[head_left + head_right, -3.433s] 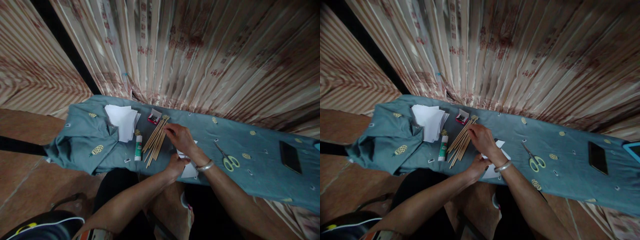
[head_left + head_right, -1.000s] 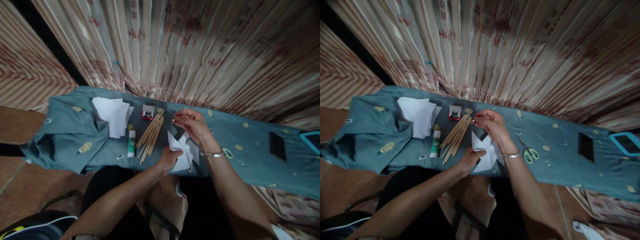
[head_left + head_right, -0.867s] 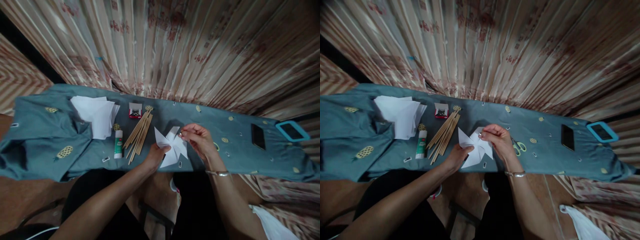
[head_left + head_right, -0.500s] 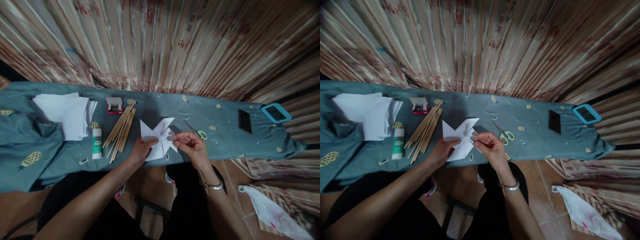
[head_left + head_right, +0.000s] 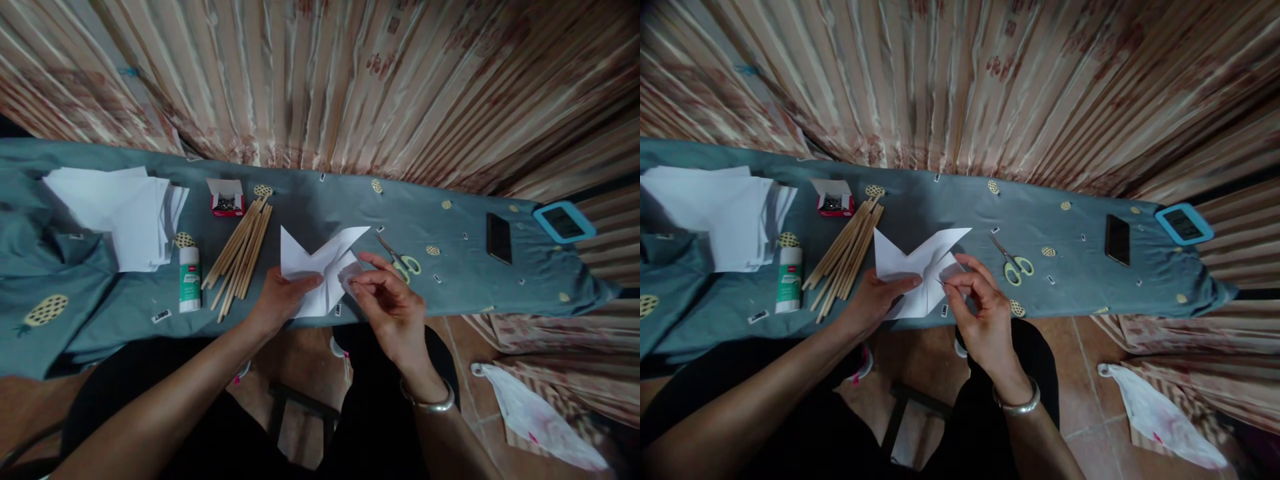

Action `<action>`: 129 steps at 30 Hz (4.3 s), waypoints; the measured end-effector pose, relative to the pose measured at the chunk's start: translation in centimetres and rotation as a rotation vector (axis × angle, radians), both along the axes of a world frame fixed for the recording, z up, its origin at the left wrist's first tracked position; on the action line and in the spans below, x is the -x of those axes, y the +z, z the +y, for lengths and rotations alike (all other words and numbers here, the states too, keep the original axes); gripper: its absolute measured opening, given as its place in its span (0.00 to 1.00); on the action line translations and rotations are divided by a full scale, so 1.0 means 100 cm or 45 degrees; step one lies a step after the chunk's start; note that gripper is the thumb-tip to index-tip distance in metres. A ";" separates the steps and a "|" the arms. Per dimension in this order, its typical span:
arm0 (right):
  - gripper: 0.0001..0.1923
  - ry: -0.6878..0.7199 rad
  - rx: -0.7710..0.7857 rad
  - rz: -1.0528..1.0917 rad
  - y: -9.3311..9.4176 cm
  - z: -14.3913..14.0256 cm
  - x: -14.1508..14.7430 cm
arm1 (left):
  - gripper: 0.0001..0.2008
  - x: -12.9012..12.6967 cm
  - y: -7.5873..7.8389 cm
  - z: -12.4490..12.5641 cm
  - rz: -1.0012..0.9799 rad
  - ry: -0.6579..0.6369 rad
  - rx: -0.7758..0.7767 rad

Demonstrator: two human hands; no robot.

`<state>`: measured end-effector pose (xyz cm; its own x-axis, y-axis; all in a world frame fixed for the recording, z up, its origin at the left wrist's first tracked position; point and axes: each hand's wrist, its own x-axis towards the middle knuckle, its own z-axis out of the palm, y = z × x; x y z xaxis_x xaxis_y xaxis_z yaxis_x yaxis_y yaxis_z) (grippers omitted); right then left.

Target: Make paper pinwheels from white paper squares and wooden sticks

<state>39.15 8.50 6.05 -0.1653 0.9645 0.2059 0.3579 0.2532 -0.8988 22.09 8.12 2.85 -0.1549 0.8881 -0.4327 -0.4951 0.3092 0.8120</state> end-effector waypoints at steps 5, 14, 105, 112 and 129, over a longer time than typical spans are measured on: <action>0.05 -0.006 -0.231 -0.303 0.008 -0.003 0.005 | 0.14 0.002 0.003 -0.001 0.020 0.004 0.011; 0.07 0.115 -0.347 -0.484 0.004 -0.007 0.012 | 0.13 -0.002 -0.002 -0.001 -0.015 -0.010 0.006; 0.03 0.068 0.032 -0.227 -0.019 0.009 0.018 | 0.09 0.000 -0.010 0.000 0.188 -0.106 -0.140; 0.03 0.084 0.020 -0.238 -0.022 0.008 0.017 | 0.10 0.000 -0.010 -0.001 0.180 -0.102 -0.121; 0.03 0.123 0.011 -0.324 -0.022 0.007 0.015 | 0.12 0.000 -0.012 -0.001 0.082 -0.099 -0.133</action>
